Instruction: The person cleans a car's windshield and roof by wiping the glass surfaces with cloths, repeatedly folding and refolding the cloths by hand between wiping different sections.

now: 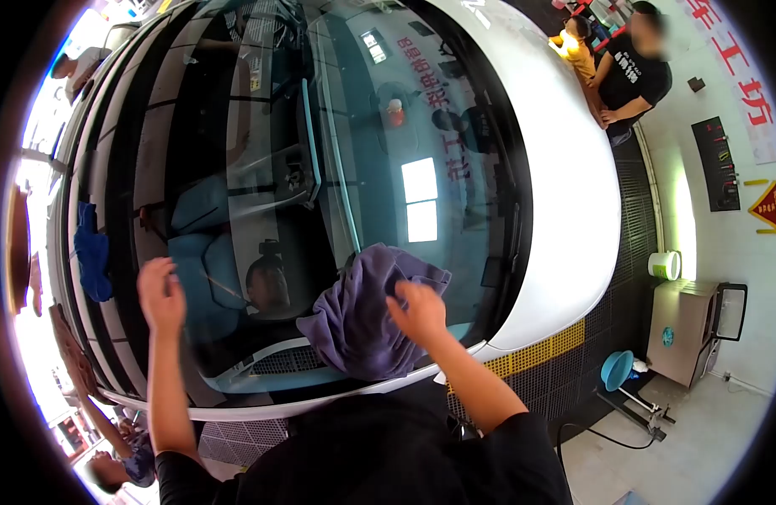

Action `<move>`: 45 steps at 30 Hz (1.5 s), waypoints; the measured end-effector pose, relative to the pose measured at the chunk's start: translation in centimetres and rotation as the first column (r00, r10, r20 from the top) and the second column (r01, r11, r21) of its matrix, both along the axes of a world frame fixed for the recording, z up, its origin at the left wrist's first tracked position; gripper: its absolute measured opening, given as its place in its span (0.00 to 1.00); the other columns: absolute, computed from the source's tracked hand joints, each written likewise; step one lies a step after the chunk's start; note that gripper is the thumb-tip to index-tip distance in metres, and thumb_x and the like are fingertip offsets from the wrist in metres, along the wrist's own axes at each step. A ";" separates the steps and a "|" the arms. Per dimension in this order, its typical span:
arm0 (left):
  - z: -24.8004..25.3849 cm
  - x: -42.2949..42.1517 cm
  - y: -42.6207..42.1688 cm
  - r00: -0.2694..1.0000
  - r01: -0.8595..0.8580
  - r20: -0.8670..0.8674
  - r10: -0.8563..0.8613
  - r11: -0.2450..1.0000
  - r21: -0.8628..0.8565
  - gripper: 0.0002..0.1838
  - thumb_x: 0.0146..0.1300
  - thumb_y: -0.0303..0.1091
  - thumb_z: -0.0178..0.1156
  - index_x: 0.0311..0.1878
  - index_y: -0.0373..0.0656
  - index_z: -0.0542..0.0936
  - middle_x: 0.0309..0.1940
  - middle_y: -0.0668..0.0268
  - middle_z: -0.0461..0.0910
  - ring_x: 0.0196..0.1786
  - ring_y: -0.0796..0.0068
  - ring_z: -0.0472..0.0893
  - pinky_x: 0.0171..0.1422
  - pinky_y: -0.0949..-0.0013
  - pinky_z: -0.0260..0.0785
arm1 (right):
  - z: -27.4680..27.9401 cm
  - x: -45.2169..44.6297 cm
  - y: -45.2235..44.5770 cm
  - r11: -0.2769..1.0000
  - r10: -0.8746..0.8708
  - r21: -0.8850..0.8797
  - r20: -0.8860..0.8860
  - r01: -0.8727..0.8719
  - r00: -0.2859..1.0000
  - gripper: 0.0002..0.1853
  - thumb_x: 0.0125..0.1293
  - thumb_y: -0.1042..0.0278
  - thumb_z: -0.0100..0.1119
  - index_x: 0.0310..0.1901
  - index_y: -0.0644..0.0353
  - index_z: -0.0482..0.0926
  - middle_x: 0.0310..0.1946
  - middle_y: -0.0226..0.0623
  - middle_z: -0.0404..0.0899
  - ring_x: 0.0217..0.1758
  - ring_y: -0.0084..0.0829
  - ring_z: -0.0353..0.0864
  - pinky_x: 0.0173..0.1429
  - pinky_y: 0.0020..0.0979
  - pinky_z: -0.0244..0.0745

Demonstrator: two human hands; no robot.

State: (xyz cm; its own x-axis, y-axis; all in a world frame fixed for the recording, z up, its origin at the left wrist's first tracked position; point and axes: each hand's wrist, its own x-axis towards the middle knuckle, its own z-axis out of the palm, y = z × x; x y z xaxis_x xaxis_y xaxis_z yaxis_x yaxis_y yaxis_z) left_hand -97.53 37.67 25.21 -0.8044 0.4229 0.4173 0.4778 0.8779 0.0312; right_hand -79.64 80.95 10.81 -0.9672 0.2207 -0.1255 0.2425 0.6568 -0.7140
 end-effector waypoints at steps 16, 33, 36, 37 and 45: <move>-4.7 5.2 24.7 0.154 0.000 0.602 -0.783 0.610 0.793 0.29 0.63 0.51 0.64 0.62 0.45 0.74 0.53 0.54 0.80 0.57 0.55 0.78 0.62 0.62 0.69 | 11.3 -4.4 -0.1 0.864 0.319 -0.358 -0.156 -0.355 0.935 0.15 0.59 0.69 0.68 0.44 0.65 0.79 0.41 0.42 0.81 0.43 0.37 0.80 0.49 0.32 0.75; 20.6 7.6 13.3 0.653 0.421 0.382 -0.654 0.733 0.535 0.18 0.46 0.42 0.75 0.35 0.43 0.80 0.28 0.63 0.79 0.37 0.56 0.82 0.37 0.58 0.70 | 32.2 -3.7 1.8 0.784 0.376 -0.107 -0.702 -0.612 0.605 0.24 0.54 0.65 0.77 0.26 0.55 0.63 0.22 0.39 0.81 0.31 0.35 0.84 0.53 0.49 0.80; 22.8 6.6 9.9 0.805 0.443 0.174 -0.568 0.769 0.461 0.13 0.50 0.39 0.73 0.35 0.46 0.81 0.30 0.63 0.80 0.38 0.56 0.82 0.41 0.56 0.73 | 34.3 -4.7 5.0 0.802 0.268 -0.155 -0.770 -0.577 0.579 0.26 0.57 0.57 0.75 0.26 0.54 0.62 0.16 0.31 0.71 0.23 0.29 0.76 0.50 0.47 0.79; 24.3 6.5 8.9 0.829 0.345 0.249 -0.500 0.809 0.476 0.12 0.50 0.38 0.72 0.33 0.46 0.81 0.29 0.63 0.80 0.38 0.55 0.81 0.40 0.56 0.73 | 35.4 -5.0 5.6 0.791 0.278 -0.142 -0.783 -0.595 0.556 0.26 0.57 0.54 0.75 0.26 0.53 0.62 0.15 0.28 0.68 0.21 0.27 0.74 0.49 0.47 0.78; 30.7 5.4 4.7 0.928 0.289 0.136 -0.346 0.901 0.323 0.09 0.44 0.16 0.57 0.30 0.38 0.71 0.27 0.59 0.74 0.35 0.56 0.78 0.37 0.60 0.68 | 41.8 -5.7 6.1 0.781 0.603 0.368 -0.656 -0.505 0.454 0.27 0.47 0.58 0.82 0.22 0.53 0.64 0.16 0.26 0.62 0.22 0.25 0.60 0.49 0.38 0.65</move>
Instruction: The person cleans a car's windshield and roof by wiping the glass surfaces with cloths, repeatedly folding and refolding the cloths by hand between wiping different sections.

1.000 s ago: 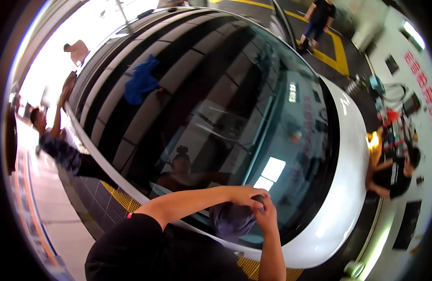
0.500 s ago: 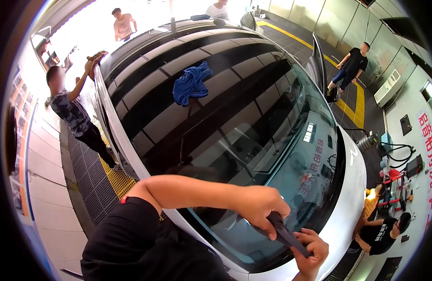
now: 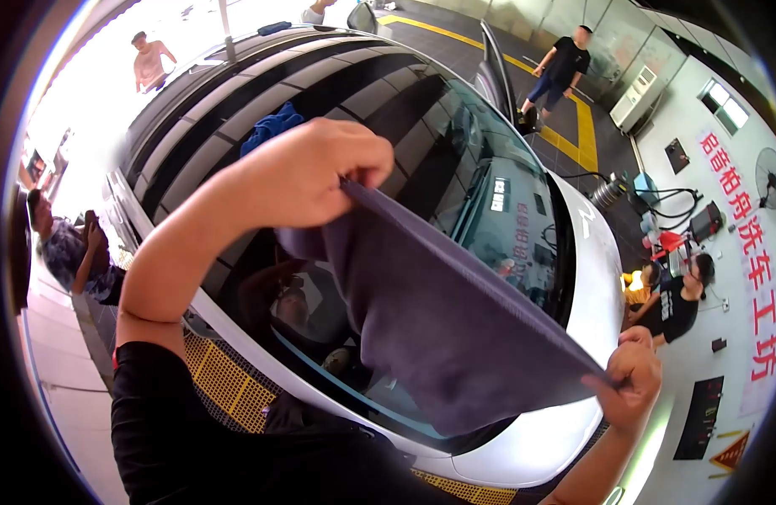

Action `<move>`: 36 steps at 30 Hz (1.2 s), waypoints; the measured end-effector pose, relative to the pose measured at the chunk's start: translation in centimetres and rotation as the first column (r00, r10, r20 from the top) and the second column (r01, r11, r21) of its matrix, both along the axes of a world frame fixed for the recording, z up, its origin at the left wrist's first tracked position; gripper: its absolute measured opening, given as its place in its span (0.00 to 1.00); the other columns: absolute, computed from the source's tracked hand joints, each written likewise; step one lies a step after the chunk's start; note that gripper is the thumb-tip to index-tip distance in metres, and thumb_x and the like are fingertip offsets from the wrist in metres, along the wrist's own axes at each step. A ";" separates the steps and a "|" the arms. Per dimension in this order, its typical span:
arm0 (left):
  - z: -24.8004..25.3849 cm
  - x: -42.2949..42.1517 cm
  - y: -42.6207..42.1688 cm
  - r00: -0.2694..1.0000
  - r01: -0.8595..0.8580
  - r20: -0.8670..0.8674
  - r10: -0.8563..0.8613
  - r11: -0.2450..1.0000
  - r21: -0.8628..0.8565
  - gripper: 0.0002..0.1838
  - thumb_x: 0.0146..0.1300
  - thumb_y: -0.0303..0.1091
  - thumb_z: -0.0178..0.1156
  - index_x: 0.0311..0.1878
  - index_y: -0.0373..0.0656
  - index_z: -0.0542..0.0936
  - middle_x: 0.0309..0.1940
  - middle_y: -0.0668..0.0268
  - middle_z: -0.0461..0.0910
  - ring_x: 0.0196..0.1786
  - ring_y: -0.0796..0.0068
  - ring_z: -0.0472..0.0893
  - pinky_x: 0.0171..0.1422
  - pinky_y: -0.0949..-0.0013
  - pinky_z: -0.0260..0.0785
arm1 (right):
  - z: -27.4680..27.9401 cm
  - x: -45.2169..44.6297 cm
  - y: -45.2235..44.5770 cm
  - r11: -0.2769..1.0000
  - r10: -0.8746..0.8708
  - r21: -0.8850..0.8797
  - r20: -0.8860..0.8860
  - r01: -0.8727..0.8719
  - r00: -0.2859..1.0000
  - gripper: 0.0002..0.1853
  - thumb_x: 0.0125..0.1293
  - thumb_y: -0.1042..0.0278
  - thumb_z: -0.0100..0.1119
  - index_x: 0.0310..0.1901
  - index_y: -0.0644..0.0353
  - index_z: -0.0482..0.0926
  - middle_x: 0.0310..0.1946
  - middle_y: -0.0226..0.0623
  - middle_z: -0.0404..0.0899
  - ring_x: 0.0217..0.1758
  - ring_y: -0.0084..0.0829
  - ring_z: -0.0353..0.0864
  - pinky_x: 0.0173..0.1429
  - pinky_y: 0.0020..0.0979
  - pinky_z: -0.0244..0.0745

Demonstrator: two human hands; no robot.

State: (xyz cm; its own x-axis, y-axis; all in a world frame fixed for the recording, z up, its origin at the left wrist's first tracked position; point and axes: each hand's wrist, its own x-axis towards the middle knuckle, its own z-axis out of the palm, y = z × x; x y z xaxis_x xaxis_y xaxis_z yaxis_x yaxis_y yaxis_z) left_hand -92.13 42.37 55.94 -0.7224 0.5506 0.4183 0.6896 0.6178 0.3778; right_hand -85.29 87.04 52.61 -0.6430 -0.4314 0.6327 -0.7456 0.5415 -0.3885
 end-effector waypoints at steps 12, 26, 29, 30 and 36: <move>-1.0 -2.9 -7.2 0.928 -0.356 -0.071 0.365 0.928 0.112 0.11 0.50 0.17 0.53 0.29 0.42 0.62 0.25 0.70 0.61 0.30 0.77 0.64 0.36 0.72 0.59 | -1.0 0.0 10.0 0.918 -0.261 -0.207 0.323 0.337 0.910 0.17 0.69 0.70 0.59 0.23 0.58 0.66 0.22 0.31 0.74 0.26 0.20 0.73 0.45 0.29 0.75; 2.6 0.4 8.6 0.889 -0.170 -0.455 0.054 0.961 -0.217 0.15 0.41 0.38 0.68 0.22 0.42 0.71 0.19 0.60 0.74 0.27 0.52 0.78 0.32 0.54 0.67 | -5.3 -4.2 -19.5 0.866 0.216 -0.495 0.245 -0.070 0.945 0.24 0.59 0.62 0.75 0.53 0.63 0.78 0.41 0.37 0.82 0.40 0.26 0.80 0.48 0.25 0.75; 3.9 0.4 8.8 0.880 -0.211 -0.470 0.066 0.941 -0.263 0.15 0.41 0.35 0.69 0.22 0.41 0.71 0.20 0.60 0.74 0.30 0.52 0.79 0.33 0.55 0.67 | -4.9 -5.6 -19.1 0.797 0.381 -0.602 0.434 -0.051 0.816 0.15 0.63 0.67 0.71 0.47 0.65 0.80 0.35 0.33 0.82 0.36 0.20 0.77 0.43 0.23 0.73; 4.5 0.6 8.7 0.878 -0.227 -0.473 0.075 0.935 -0.274 0.15 0.41 0.34 0.69 0.22 0.41 0.71 0.21 0.60 0.74 0.30 0.53 0.79 0.33 0.55 0.67 | -5.0 -5.9 -18.7 0.803 0.418 -0.595 0.518 -0.036 0.746 0.13 0.64 0.69 0.70 0.45 0.66 0.81 0.32 0.31 0.82 0.35 0.18 0.76 0.41 0.23 0.73; 7.1 -0.1 4.6 0.900 -0.218 -0.428 0.082 0.936 -0.278 0.14 0.49 0.20 0.62 0.27 0.38 0.64 0.21 0.61 0.64 0.26 0.65 0.67 0.35 0.61 0.60 | -5.5 -6.7 -13.7 0.902 0.186 -0.429 0.473 0.041 0.861 0.07 0.65 0.74 0.66 0.43 0.63 0.82 0.27 0.26 0.79 0.31 0.14 0.73 0.36 0.20 0.70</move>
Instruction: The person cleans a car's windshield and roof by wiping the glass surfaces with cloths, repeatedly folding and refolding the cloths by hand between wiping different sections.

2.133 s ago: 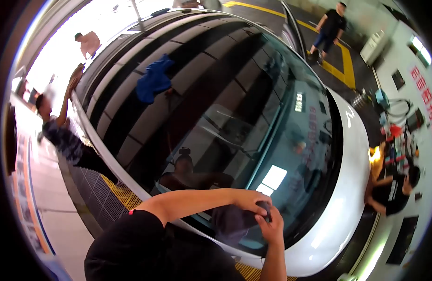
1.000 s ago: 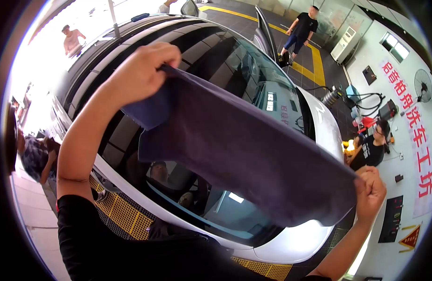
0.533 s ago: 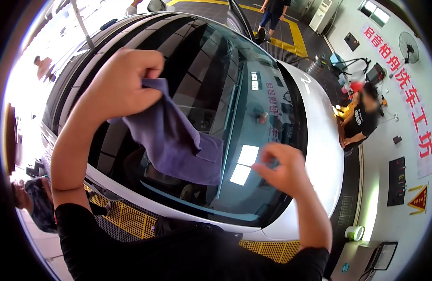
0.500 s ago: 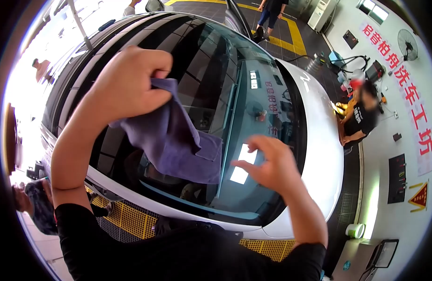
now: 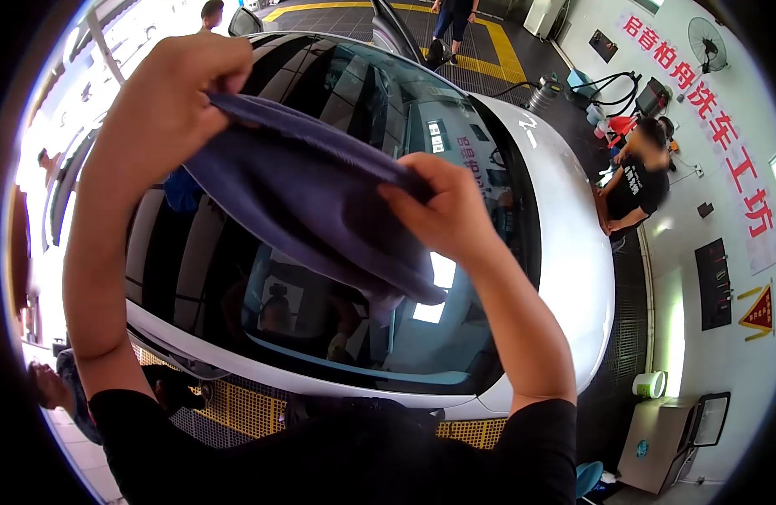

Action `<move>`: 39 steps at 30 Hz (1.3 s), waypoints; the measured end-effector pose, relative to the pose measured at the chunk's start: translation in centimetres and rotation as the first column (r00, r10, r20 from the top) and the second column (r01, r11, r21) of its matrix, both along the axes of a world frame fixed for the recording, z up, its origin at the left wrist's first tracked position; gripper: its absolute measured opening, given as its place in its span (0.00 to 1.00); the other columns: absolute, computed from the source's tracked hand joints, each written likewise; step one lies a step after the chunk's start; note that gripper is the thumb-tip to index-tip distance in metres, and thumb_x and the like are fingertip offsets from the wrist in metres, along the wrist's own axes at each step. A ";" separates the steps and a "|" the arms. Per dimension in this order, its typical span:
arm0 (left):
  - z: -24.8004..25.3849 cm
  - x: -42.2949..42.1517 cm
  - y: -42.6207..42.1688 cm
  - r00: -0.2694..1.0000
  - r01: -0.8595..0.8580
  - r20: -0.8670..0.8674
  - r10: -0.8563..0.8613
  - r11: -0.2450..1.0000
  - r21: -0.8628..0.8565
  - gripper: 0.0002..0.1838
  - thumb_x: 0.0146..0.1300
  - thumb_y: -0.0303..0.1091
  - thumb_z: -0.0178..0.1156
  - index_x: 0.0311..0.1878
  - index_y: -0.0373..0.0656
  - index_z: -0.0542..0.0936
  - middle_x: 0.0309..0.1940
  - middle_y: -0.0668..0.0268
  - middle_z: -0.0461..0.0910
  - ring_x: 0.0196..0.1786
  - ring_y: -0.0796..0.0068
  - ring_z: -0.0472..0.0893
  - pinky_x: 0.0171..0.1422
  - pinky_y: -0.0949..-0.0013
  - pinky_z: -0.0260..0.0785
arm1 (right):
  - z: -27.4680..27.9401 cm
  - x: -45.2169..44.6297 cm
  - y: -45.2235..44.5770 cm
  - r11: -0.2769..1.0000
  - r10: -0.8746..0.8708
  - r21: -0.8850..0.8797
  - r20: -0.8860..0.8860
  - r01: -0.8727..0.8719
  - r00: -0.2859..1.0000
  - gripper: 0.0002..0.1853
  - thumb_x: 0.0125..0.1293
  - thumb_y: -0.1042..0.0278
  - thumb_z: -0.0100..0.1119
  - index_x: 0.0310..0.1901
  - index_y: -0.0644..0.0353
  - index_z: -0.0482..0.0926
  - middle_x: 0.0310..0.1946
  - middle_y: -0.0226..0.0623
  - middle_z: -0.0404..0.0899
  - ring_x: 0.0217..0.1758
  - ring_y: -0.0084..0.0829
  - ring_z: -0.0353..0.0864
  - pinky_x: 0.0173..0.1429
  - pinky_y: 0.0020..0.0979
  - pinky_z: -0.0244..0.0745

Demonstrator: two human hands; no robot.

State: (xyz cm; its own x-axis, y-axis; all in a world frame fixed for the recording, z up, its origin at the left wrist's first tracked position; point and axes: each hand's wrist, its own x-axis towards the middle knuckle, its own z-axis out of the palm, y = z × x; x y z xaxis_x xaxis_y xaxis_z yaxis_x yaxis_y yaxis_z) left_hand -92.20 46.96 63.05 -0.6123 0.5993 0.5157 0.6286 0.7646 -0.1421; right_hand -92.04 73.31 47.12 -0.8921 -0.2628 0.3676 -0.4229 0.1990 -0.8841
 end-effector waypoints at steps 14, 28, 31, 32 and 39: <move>0.3 -1.0 0.1 0.957 0.281 -0.119 -0.265 0.746 0.604 0.08 0.61 0.13 0.51 0.38 0.36 0.73 0.31 0.65 0.75 0.36 0.79 0.75 0.43 0.74 0.67 | 5.5 2.0 5.1 0.921 -0.258 0.131 -0.500 0.366 0.827 0.25 0.58 0.58 0.75 0.20 0.65 0.70 0.15 0.30 0.64 0.20 0.21 0.60 0.24 0.28 0.53; 1.4 -0.4 -3.0 0.890 0.373 -0.410 -0.201 0.837 0.399 0.04 0.69 0.22 0.56 0.43 0.38 0.78 0.36 0.65 0.80 0.41 0.76 0.79 0.50 0.74 0.70 | 1.7 3.0 10.1 0.647 -0.536 0.127 -0.625 0.752 0.567 0.12 0.47 0.82 0.62 0.35 0.60 0.75 0.29 0.36 0.78 0.27 0.34 0.78 0.33 0.30 0.72; 2.1 0.2 -5.4 0.878 0.263 -0.466 -0.108 0.923 0.281 0.07 0.70 0.27 0.58 0.49 0.42 0.80 0.41 0.66 0.83 0.46 0.76 0.80 0.55 0.74 0.69 | -0.8 2.6 13.4 0.638 -0.518 0.113 -0.669 0.762 0.533 0.11 0.49 0.84 0.58 0.34 0.61 0.76 0.31 0.37 0.77 0.29 0.34 0.77 0.36 0.29 0.73; 2.6 -0.2 -6.5 0.873 0.221 -0.481 -0.080 0.944 0.245 0.08 0.70 0.29 0.58 0.50 0.43 0.81 0.42 0.66 0.83 0.47 0.77 0.81 0.57 0.75 0.69 | -1.3 2.0 14.0 0.645 -0.536 0.092 -0.654 0.759 0.534 0.11 0.49 0.85 0.58 0.35 0.61 0.76 0.32 0.37 0.77 0.29 0.33 0.77 0.36 0.28 0.73; 2.2 -1.8 -14.2 0.783 -0.288 -0.479 0.396 0.914 0.285 0.23 0.74 0.54 0.50 0.62 0.53 0.81 0.53 0.64 0.84 0.56 0.69 0.83 0.63 0.70 0.68 | -4.0 2.7 19.4 0.645 -0.669 -0.066 -0.531 0.762 0.520 0.12 0.60 0.87 0.53 0.44 0.65 0.76 0.37 0.30 0.75 0.33 0.16 0.76 0.37 0.18 0.70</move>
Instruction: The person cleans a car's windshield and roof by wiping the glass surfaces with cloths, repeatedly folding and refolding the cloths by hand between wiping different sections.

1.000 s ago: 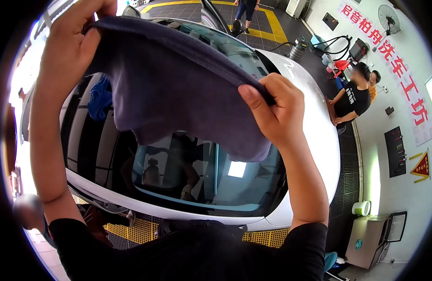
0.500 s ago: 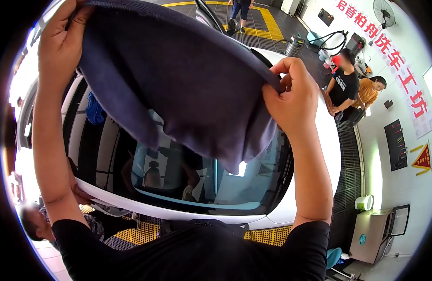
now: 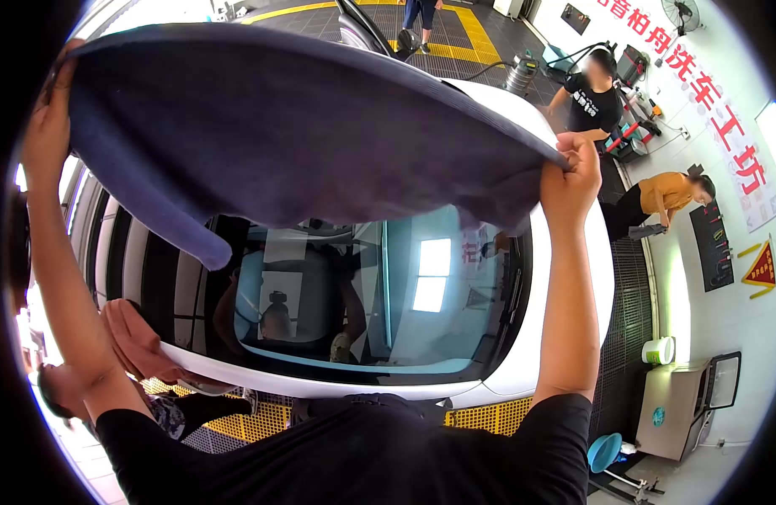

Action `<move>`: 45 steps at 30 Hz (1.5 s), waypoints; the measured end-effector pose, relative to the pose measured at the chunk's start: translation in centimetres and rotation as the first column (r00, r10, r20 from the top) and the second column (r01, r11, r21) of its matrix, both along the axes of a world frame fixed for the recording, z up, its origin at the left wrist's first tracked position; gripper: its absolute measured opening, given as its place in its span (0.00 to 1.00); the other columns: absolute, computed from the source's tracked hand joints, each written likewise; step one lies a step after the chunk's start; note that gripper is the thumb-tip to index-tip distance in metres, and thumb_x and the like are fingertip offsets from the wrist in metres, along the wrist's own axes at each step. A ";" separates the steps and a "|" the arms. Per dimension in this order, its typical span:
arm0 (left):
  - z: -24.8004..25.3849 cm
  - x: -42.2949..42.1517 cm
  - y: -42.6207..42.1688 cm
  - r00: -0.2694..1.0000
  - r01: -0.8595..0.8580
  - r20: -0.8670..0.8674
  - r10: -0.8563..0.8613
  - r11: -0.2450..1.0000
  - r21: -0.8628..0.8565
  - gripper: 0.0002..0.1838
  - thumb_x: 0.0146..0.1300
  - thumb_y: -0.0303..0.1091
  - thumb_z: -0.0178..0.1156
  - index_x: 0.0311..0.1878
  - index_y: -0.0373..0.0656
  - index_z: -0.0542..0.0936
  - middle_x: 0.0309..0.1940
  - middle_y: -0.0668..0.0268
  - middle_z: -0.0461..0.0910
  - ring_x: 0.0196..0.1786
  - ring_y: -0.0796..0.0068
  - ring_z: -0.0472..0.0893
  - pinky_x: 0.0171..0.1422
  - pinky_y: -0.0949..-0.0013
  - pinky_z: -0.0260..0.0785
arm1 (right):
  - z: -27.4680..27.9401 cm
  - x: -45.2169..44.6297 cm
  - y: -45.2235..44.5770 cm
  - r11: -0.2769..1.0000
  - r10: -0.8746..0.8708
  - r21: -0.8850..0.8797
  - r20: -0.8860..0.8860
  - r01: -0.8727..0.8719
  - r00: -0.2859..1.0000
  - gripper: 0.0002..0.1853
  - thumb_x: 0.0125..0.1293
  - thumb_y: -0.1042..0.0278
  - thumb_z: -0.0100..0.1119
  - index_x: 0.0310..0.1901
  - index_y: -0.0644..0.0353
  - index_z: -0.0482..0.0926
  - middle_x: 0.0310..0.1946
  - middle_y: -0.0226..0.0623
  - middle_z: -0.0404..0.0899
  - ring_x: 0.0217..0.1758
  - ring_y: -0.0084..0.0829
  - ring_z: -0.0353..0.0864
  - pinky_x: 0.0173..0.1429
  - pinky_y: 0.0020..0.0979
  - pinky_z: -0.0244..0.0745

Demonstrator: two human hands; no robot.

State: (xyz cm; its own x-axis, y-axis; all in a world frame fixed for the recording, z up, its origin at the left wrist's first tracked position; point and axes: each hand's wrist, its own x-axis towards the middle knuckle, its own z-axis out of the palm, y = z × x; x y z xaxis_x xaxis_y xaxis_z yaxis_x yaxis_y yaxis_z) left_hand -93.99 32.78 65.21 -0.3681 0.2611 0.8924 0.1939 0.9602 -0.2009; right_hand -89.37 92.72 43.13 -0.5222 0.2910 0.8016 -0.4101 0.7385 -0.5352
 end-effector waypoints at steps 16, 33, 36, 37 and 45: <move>-1.5 -3.8 -16.3 0.966 -0.067 0.252 0.062 0.998 0.009 0.19 0.77 0.51 0.48 0.57 0.49 0.76 0.51 0.68 0.79 0.54 0.77 0.77 0.62 0.74 0.64 | 1.2 4.4 5.6 0.918 0.333 0.056 0.424 -0.392 0.842 0.25 0.45 0.58 0.80 0.43 0.64 0.85 0.18 0.22 0.69 0.20 0.11 0.62 0.25 0.17 0.55; -12.1 -3.8 -0.4 0.073 -0.337 0.210 -0.975 0.174 0.925 0.14 0.71 0.42 0.61 0.46 0.40 0.81 0.39 0.66 0.84 0.40 0.78 0.83 0.48 0.72 0.77 | -4.0 1.0 11.6 0.699 0.512 -0.715 0.511 0.010 0.691 0.11 0.68 0.63 0.65 0.42 0.61 0.79 0.34 0.31 0.82 0.33 0.20 0.80 0.39 0.25 0.77; -15.6 -2.6 6.9 0.196 -0.472 0.225 -0.955 0.110 0.875 0.13 0.69 0.41 0.63 0.46 0.41 0.82 0.39 0.65 0.84 0.40 0.77 0.83 0.50 0.71 0.77 | -6.2 0.0 6.9 0.537 0.542 -0.841 0.402 0.064 0.738 0.07 0.68 0.71 0.63 0.45 0.61 0.79 0.35 0.34 0.84 0.32 0.23 0.82 0.37 0.26 0.80; -16.7 -1.6 9.1 0.122 -0.482 0.224 -0.967 0.139 0.865 0.14 0.68 0.41 0.63 0.48 0.40 0.81 0.41 0.64 0.84 0.41 0.77 0.83 0.51 0.70 0.77 | -5.5 0.9 4.2 0.491 0.582 -0.870 0.355 0.032 0.732 0.06 0.68 0.73 0.63 0.45 0.61 0.79 0.35 0.34 0.84 0.32 0.23 0.82 0.36 0.25 0.79; -22.6 6.3 23.8 -0.191 -0.770 -0.338 -0.922 -0.073 0.634 0.14 0.72 0.24 0.52 0.59 0.38 0.74 0.47 0.60 0.79 0.45 0.71 0.84 0.50 0.67 0.82 | 0.8 6.8 -10.3 0.677 0.735 -0.467 0.402 -0.568 0.546 0.07 0.62 0.83 0.62 0.40 0.63 0.83 0.37 0.38 0.81 0.37 0.26 0.80 0.45 0.25 0.73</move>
